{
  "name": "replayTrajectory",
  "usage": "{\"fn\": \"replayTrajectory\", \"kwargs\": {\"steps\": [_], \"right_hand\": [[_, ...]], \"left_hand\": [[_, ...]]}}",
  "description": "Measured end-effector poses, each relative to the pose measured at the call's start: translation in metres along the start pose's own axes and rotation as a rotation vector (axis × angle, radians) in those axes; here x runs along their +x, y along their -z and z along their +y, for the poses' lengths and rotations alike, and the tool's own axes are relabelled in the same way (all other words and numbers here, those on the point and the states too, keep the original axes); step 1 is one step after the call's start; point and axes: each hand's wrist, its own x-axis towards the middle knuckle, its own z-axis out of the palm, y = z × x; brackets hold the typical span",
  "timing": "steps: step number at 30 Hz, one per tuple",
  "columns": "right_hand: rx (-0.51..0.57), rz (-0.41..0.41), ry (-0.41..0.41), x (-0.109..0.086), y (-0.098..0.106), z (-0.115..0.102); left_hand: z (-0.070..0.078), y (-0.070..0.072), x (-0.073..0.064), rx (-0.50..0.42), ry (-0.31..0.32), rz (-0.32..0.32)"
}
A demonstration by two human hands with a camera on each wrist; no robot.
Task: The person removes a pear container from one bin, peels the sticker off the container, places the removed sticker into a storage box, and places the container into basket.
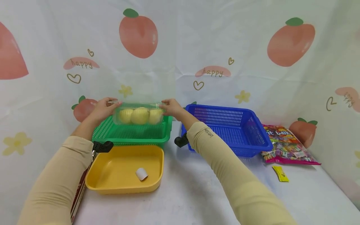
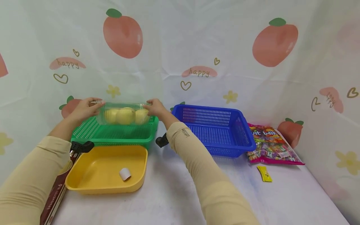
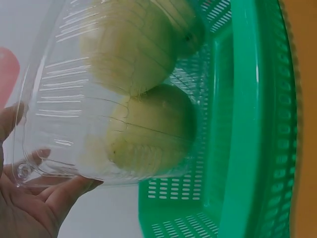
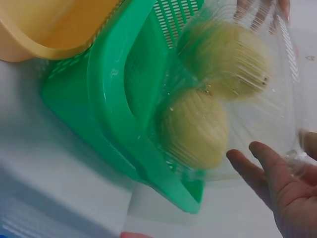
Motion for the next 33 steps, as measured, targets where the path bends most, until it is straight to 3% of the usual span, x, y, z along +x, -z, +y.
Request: {"fn": "replayTrajectory", "kwargs": {"steps": [5, 11, 17, 23, 28, 30, 33], "right_hand": [[-0.012, -0.01, -0.031, -0.003, -0.001, 0.004], [0.006, -0.003, -0.037, -0.006, -0.005, 0.01], [-0.055, 0.01, -0.045, -0.004, -0.008, 0.016], [-0.08, 0.027, -0.049, -0.006, -0.01, 0.019], [-0.052, 0.035, -0.037, -0.007, -0.012, 0.022], [-0.107, 0.035, -0.018, -0.007, -0.014, 0.024], [-0.305, 0.043, 0.041, -0.007, -0.019, 0.028]], "left_hand": [[-0.006, 0.0, -0.001, 0.07, 0.018, 0.019], [-0.016, -0.004, -0.002, 0.076, 0.013, 0.036], [-0.025, -0.009, -0.001, 0.118, 0.033, 0.033], [-0.034, -0.01, -0.001, 0.114, 0.084, -0.037], [-0.042, -0.008, -0.001, 0.098, 0.073, -0.091], [-0.042, -0.009, -0.002, 0.136, 0.071, -0.088], [-0.043, -0.01, -0.006, 0.199, 0.082, -0.097]]}}
